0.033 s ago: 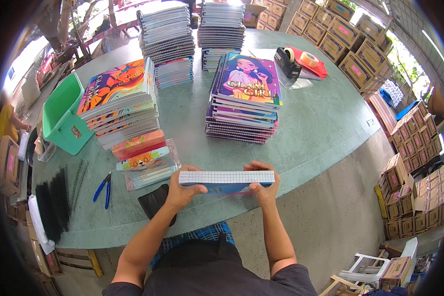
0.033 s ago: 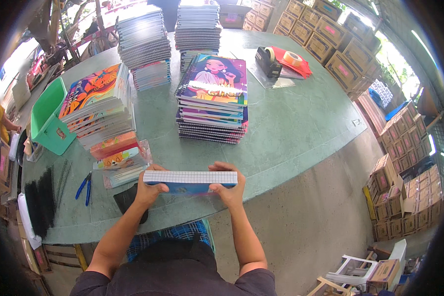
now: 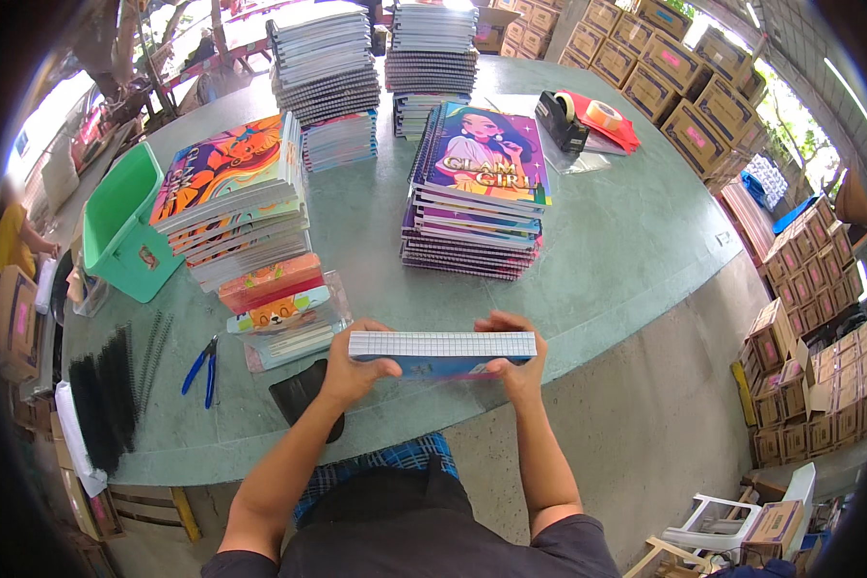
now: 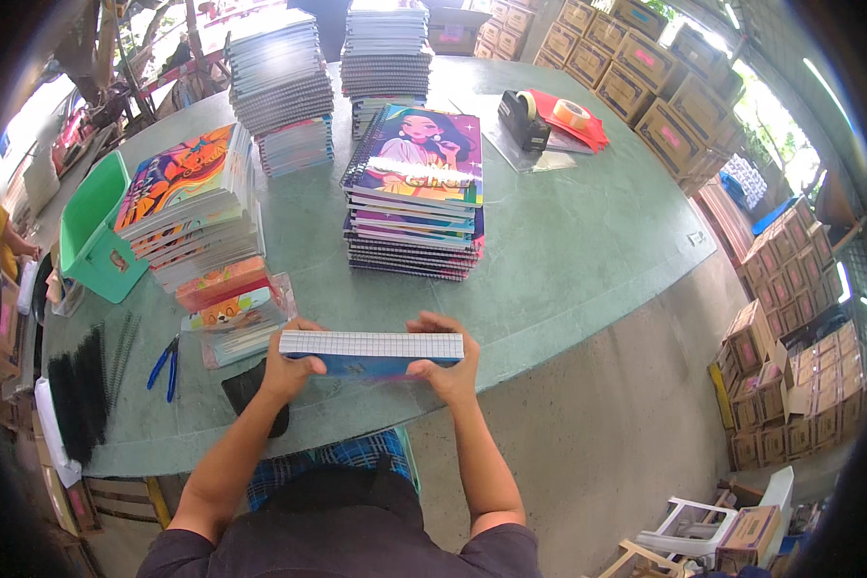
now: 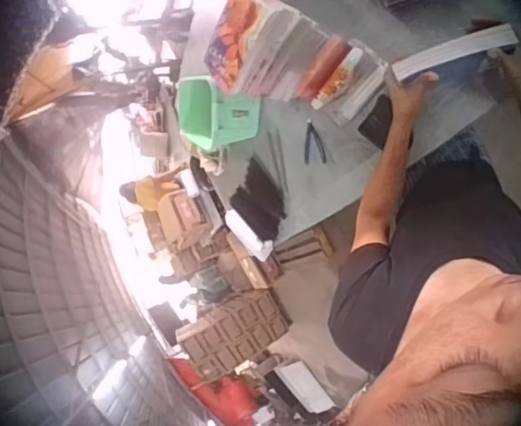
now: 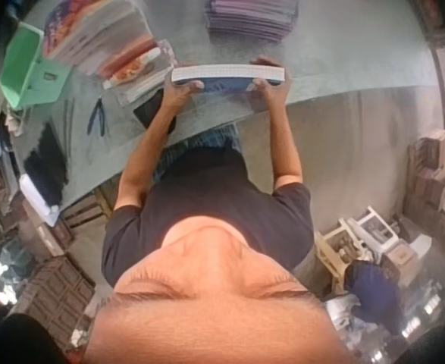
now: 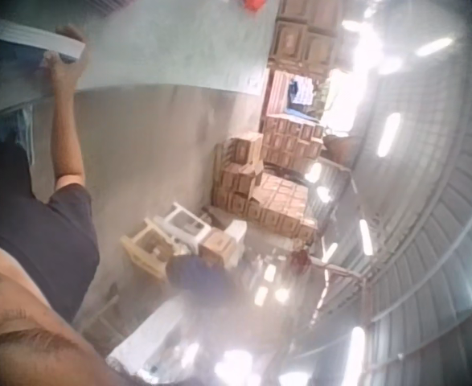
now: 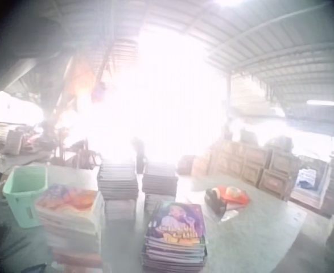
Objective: The person picks up plastic spiral coils, threads them through the pre-punched holes of several notebooks, cuts the excess length using pliers, and places the finished notebooks onto stacks on a table.
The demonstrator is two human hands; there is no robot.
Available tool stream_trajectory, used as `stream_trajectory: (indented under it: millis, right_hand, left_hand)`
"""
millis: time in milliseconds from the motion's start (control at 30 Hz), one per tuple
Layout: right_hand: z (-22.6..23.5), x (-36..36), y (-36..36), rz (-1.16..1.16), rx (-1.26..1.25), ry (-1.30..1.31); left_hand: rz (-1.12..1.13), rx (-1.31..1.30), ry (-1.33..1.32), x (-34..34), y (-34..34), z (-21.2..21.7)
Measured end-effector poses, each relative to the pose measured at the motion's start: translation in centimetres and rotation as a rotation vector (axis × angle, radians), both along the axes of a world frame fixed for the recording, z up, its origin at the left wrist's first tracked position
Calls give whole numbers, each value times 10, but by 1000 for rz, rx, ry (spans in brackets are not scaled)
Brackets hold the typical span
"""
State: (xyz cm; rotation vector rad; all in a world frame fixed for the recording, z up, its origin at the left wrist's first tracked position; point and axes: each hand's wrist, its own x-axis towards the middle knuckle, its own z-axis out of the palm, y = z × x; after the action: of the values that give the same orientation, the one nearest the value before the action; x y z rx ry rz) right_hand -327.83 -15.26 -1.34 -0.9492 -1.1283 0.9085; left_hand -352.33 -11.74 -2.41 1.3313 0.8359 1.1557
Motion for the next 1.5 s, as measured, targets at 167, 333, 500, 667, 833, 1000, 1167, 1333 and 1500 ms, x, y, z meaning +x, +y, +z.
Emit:
stream_trajectory:
  millis: [167,333,500,667,833,1000,1167,1333,1500]
  right_hand:
    - [-5,-5,5,-120,-79,-59]
    - [8,6,3,-138,-108,-108]
    - [-30,4,-4,-276,-6,-102]
    - [-35,3,-9,-193,-248,-6]
    - [-35,-26,30,-31,14,259]
    - [26,-113,111,202,177,375]
    - [45,-175,142,317,77,356]
    - [40,-186,141,190,-368,-236]
    - [19,-173,145,227,-163,-323]
  left_hand:
    - [191,-72,-10,11,0,-6]
    - [124,-21,75,12,11,7]
    - [-7,-83,229,12,9,-3]
    - [42,-97,266,9,3,-3]
    - [190,347,380,-32,-4,75]
    - [353,421,545,-109,42,152]
    - [501,295,458,-154,53,120]
    - [623,34,260,-178,51,46]
    - [577,290,663,-211,17,28]
